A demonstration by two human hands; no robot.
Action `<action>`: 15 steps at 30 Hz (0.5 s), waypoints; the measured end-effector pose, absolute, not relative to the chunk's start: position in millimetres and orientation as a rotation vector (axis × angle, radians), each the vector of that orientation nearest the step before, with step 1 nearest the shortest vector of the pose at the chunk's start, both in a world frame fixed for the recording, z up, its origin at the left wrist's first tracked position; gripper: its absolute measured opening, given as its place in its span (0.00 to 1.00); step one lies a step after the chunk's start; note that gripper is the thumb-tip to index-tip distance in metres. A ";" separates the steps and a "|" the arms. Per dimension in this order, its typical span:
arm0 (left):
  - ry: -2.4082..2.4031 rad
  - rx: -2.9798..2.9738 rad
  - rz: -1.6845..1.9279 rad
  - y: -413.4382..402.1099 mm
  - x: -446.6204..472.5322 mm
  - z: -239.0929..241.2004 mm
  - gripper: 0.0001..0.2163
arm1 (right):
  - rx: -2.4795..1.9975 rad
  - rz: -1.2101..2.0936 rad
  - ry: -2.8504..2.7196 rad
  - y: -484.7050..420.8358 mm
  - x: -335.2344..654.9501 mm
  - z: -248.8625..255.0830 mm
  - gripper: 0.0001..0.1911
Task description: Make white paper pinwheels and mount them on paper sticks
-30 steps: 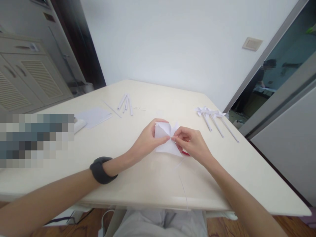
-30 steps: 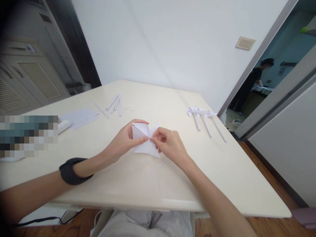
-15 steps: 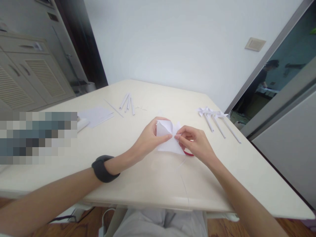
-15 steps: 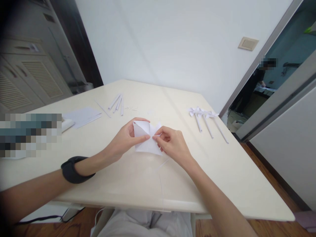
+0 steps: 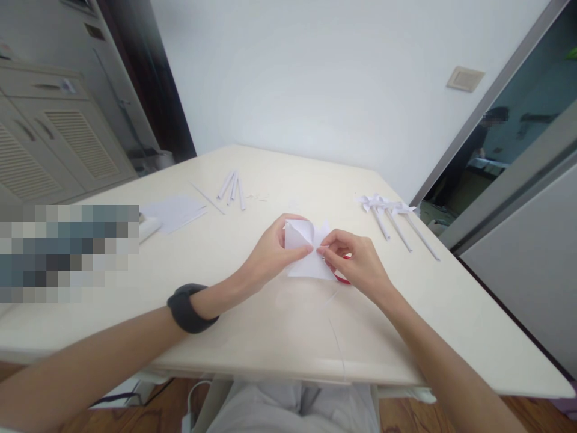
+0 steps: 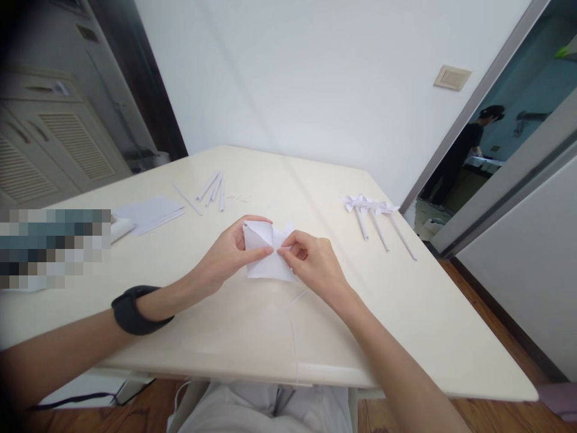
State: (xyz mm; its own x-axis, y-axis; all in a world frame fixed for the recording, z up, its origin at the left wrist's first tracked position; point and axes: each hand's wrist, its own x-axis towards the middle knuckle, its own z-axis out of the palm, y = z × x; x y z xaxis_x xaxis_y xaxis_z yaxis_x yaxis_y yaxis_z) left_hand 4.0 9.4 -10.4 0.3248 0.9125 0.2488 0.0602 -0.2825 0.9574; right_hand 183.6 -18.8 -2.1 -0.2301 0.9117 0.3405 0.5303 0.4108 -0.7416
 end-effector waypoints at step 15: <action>0.816 1.644 1.134 5.7 4.6 -6.2 0.15 | -1.090 1.349 -1.521 -16.1 183.5 -0.8 0.11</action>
State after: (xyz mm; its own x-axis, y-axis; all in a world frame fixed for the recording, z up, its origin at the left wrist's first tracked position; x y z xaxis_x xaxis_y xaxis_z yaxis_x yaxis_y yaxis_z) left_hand 4.6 5.7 -6.2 0.3488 0.8854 0.3073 0.0102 -0.3315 0.9434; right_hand 183.5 -16.1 -0.8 -0.2986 0.9540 0.0264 0.0876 0.0550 -0.9946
